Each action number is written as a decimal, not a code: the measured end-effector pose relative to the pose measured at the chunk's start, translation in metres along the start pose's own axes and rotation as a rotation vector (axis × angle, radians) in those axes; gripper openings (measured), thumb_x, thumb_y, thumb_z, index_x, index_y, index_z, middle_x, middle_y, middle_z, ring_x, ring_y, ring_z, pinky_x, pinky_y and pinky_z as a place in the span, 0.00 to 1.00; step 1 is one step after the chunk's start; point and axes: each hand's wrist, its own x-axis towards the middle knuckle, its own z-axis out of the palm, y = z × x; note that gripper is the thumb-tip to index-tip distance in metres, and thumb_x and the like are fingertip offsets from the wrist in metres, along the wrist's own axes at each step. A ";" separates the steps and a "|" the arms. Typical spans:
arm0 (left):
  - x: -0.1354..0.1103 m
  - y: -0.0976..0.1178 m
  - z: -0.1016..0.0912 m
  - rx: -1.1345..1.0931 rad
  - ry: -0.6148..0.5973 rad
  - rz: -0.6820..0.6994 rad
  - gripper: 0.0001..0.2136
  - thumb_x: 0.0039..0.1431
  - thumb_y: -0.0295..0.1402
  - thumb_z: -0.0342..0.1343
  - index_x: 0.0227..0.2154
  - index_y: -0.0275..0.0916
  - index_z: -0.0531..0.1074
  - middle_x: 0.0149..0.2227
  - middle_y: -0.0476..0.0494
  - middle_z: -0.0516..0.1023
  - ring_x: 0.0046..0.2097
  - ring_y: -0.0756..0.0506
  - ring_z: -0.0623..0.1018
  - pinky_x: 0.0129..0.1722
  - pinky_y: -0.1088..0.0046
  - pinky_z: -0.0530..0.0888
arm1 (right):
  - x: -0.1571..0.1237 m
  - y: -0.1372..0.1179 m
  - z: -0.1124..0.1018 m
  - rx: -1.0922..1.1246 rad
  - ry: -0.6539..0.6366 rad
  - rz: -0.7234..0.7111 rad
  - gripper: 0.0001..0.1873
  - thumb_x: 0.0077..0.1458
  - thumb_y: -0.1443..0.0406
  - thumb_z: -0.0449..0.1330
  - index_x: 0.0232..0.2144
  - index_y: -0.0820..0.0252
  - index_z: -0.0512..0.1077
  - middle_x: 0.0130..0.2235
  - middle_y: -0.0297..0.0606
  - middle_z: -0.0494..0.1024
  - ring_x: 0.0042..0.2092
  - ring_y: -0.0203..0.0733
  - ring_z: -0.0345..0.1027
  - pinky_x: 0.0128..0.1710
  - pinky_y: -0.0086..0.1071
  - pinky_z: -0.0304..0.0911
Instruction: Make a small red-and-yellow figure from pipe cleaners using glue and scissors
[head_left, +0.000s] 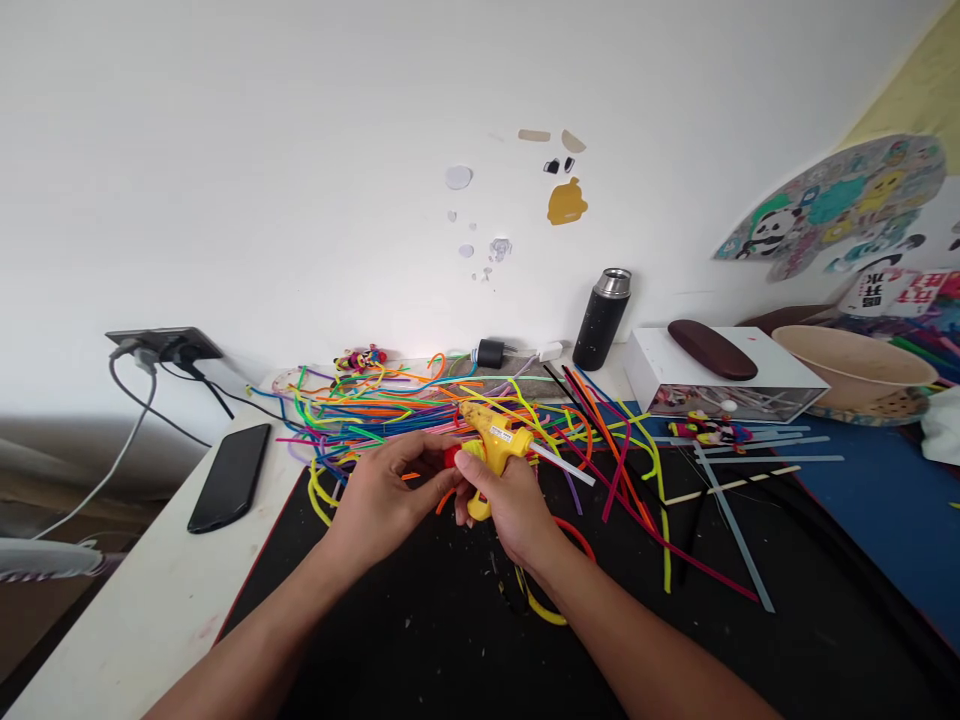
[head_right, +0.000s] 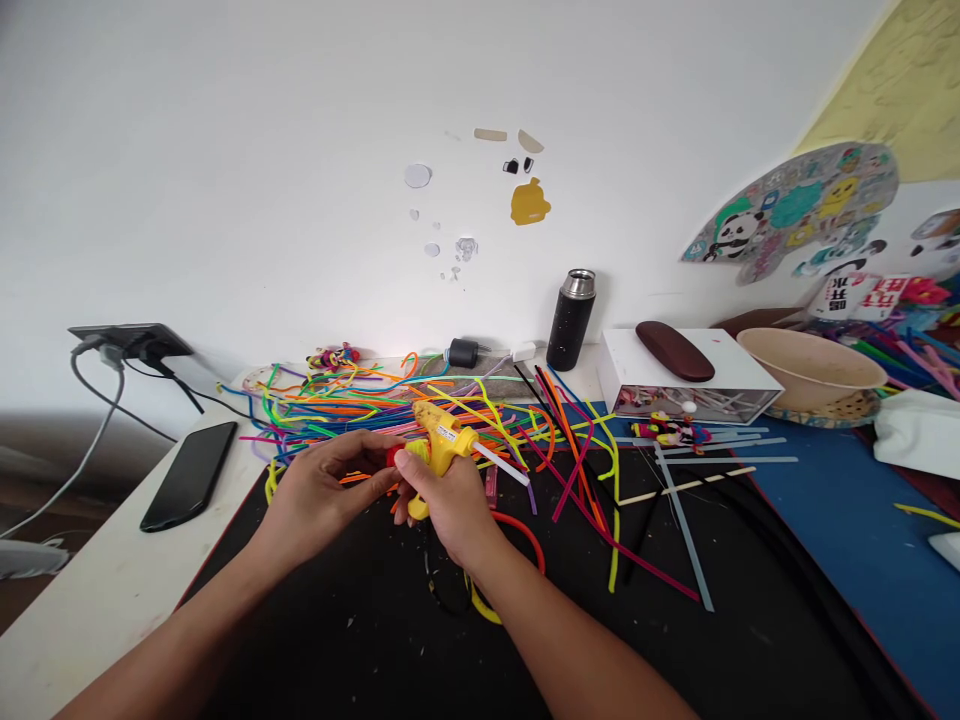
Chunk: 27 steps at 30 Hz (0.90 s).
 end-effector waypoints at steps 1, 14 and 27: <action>0.000 0.000 0.000 -0.027 -0.005 -0.006 0.11 0.63 0.39 0.63 0.43 0.38 0.80 0.34 0.44 0.86 0.34 0.44 0.86 0.38 0.69 0.82 | 0.000 0.000 0.000 0.001 0.004 0.002 0.24 0.52 0.46 0.71 0.28 0.59 0.72 0.19 0.29 0.71 0.17 0.33 0.65 0.16 0.25 0.58; -0.001 0.005 0.003 -0.106 0.025 -0.003 0.10 0.61 0.37 0.65 0.42 0.38 0.81 0.33 0.44 0.87 0.32 0.44 0.86 0.33 0.72 0.82 | 0.000 -0.002 0.001 0.028 -0.020 -0.018 0.27 0.50 0.43 0.71 0.27 0.60 0.71 0.21 0.29 0.71 0.18 0.34 0.66 0.16 0.26 0.57; -0.002 0.000 0.005 -0.148 0.020 -0.003 0.10 0.62 0.38 0.64 0.42 0.38 0.80 0.34 0.43 0.87 0.32 0.44 0.86 0.34 0.71 0.83 | 0.000 -0.002 0.001 0.021 -0.015 -0.012 0.29 0.49 0.43 0.72 0.23 0.60 0.68 0.19 0.28 0.68 0.17 0.33 0.66 0.16 0.25 0.58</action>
